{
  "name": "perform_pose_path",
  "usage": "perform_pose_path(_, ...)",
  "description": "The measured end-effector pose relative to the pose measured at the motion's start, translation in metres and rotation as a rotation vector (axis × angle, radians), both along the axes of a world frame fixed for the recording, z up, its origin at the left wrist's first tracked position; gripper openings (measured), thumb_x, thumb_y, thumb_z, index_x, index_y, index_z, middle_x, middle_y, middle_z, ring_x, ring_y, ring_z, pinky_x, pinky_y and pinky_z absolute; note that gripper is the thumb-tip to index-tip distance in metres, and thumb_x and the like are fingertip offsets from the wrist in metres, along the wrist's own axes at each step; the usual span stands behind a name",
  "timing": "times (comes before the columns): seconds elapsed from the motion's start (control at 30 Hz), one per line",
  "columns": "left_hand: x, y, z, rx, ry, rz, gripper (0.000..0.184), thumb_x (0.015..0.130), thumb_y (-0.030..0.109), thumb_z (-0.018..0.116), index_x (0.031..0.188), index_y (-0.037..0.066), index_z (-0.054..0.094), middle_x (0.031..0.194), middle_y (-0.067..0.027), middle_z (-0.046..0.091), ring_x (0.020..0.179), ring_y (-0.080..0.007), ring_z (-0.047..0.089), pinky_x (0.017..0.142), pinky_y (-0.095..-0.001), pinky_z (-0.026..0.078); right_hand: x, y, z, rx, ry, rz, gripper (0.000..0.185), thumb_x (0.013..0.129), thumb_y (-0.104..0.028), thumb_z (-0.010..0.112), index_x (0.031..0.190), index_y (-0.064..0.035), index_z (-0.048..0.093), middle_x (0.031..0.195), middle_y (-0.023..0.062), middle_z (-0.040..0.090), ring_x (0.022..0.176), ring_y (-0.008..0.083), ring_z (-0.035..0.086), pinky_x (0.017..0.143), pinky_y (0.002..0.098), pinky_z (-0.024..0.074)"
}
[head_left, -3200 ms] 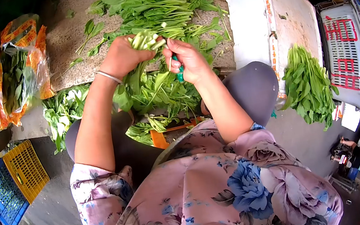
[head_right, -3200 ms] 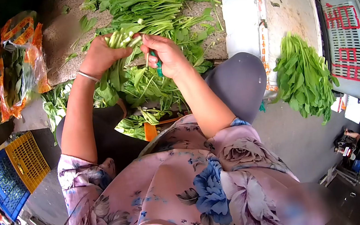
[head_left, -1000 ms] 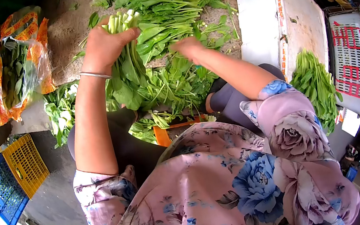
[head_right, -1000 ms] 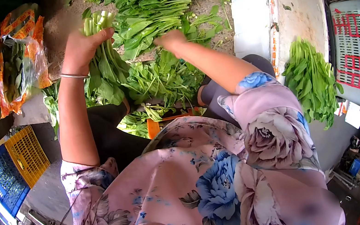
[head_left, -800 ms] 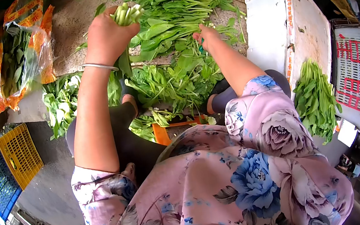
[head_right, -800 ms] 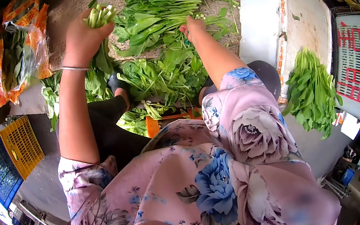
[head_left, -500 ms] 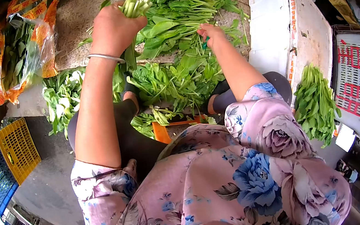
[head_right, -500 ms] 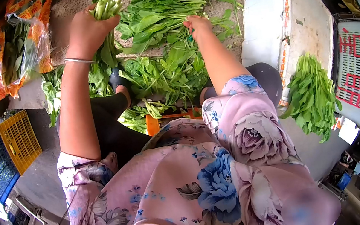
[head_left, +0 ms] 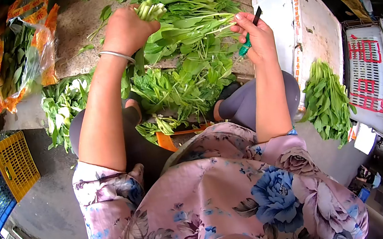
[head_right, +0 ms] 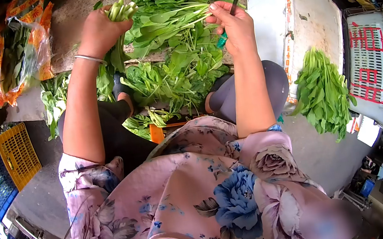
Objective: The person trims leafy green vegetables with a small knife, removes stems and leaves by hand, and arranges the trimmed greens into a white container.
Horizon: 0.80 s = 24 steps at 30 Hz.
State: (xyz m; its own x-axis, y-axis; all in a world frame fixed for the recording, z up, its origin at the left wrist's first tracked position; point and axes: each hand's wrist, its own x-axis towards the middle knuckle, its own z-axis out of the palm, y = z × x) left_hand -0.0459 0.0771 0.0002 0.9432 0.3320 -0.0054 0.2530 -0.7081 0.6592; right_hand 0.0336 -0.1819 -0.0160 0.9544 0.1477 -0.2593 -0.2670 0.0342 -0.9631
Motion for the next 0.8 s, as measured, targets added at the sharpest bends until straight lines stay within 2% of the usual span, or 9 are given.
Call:
perform_pose_path(0.1, -0.001, 0.001, -0.003, 0.06, 0.018, -0.026, 0.037, 0.059, 0.032, 0.068, 0.077, 0.001, 0.063, 0.069, -0.0194, 0.061, 0.067, -0.0314, 0.061, 0.065, -0.0377, 0.05, -0.006, -0.005, 0.003, 0.023, -0.004, 0.021, 0.02, 0.076, -0.014, 0.067, 0.09, -0.0022, 0.058, 0.078, 0.0035, 0.061, 0.065, 0.0107, 0.059, 0.046, 0.0193, 0.0357)
perform_pose_path(0.17, -0.002, 0.002, -0.005, 0.053, 0.01, -0.025, 0.037, 0.059, 0.032, 0.068, 0.077, 0.001, 0.063, 0.069, -0.0196, 0.061, 0.067, -0.0316, 0.061, 0.065, -0.0375, 0.05, -0.007, -0.009, -0.001, 0.185, 0.091, 0.008, 0.02, 0.076, -0.012, 0.067, 0.09, -0.0024, 0.058, 0.078, 0.0034, 0.061, 0.064, 0.0107, 0.058, 0.046, 0.0194, 0.0359)
perform_pose_path(0.2, -0.002, 0.001, -0.005, 0.044, -0.006, -0.026, 0.037, 0.059, 0.033, 0.068, 0.076, 0.0, 0.063, 0.069, -0.0198, 0.061, 0.067, -0.0318, 0.061, 0.065, -0.0374, 0.05, -0.007, -0.008, -0.006, 0.144, 0.079, -0.002, 0.02, 0.075, -0.011, 0.068, 0.09, -0.0018, 0.058, 0.076, 0.0032, 0.061, 0.063, 0.0103, 0.058, 0.047, 0.0195, 0.0361)
perform_pose_path(0.23, -0.003, 0.0, -0.005, 0.044, -0.005, -0.03, 0.037, 0.059, 0.033, 0.068, 0.076, 0.0, 0.063, 0.069, -0.0198, 0.061, 0.067, -0.0318, 0.061, 0.065, -0.0374, 0.05, -0.007, -0.007, -0.013, -0.101, 0.016, -0.031, 0.021, 0.074, -0.012, 0.069, 0.089, -0.001, 0.059, 0.075, 0.0034, 0.061, 0.062, 0.0098, 0.057, 0.047, 0.0195, 0.0362)
perform_pose_path(0.3, -0.004, -0.001, -0.005, 0.094, 0.024, -0.014, 0.036, 0.059, 0.032, 0.068, 0.075, 0.0, 0.064, 0.07, -0.02, 0.061, 0.067, -0.0318, 0.061, 0.065, -0.0369, 0.05, -0.006, -0.007, -0.024, -0.12, 0.004, -0.067, 0.022, 0.074, -0.012, 0.069, 0.089, -0.0002, 0.059, 0.075, 0.0035, 0.062, 0.061, 0.0095, 0.057, 0.047, 0.0195, 0.0363)
perform_pose_path(0.5, -0.001, 0.0, -0.006, 0.06, 0.079, -0.015, 0.036, 0.059, 0.032, 0.068, 0.075, 0.001, 0.064, 0.069, -0.02, 0.061, 0.067, -0.0312, 0.061, 0.065, -0.0368, 0.05, -0.004, -0.008, -0.029, -0.025, 0.044, -0.129, 0.025, 0.074, -0.011, 0.069, 0.093, 0.0005, 0.058, 0.078, 0.0043, 0.063, 0.063, 0.0096, 0.058, 0.046, 0.0194, 0.0353)
perform_pose_path(0.6, -0.002, -0.004, -0.001, 0.075, 0.012, -0.028, 0.035, 0.059, 0.032, 0.068, 0.074, 0.0, 0.064, 0.069, -0.0195, 0.061, 0.066, -0.0304, 0.061, 0.065, -0.0367, 0.05, -0.004, -0.007, -0.031, -0.017, 0.06, -0.095, 0.027, 0.074, -0.012, 0.069, 0.095, 0.0001, 0.058, 0.079, 0.0046, 0.063, 0.063, 0.0097, 0.059, 0.046, 0.0193, 0.0345)
perform_pose_path(0.73, 0.0, -0.004, -0.001, 0.092, 0.07, -0.042, 0.035, 0.059, 0.032, 0.068, 0.074, 0.0, 0.064, 0.069, -0.0189, 0.061, 0.066, -0.0298, 0.061, 0.066, -0.0367, 0.05, -0.006, -0.004, -0.032, -0.025, 0.083, -0.079, 0.025, 0.074, -0.013, 0.069, 0.094, -0.0012, 0.058, 0.079, 0.0042, 0.063, 0.063, 0.0093, 0.059, 0.046, 0.0195, 0.034)
perform_pose_path(0.8, 0.002, -0.004, -0.004, 0.085, 0.074, -0.044, 0.035, 0.059, 0.032, 0.068, 0.074, 0.001, 0.065, 0.069, -0.0188, 0.061, 0.066, -0.03, 0.061, 0.066, -0.0367, 0.05, -0.005, -0.005, -0.033, 0.055, 0.145, -0.056, 0.024, 0.074, -0.013, 0.069, 0.092, -0.0024, 0.058, 0.079, 0.004, 0.064, 0.064, 0.0087, 0.058, 0.047, 0.0198, 0.0337)
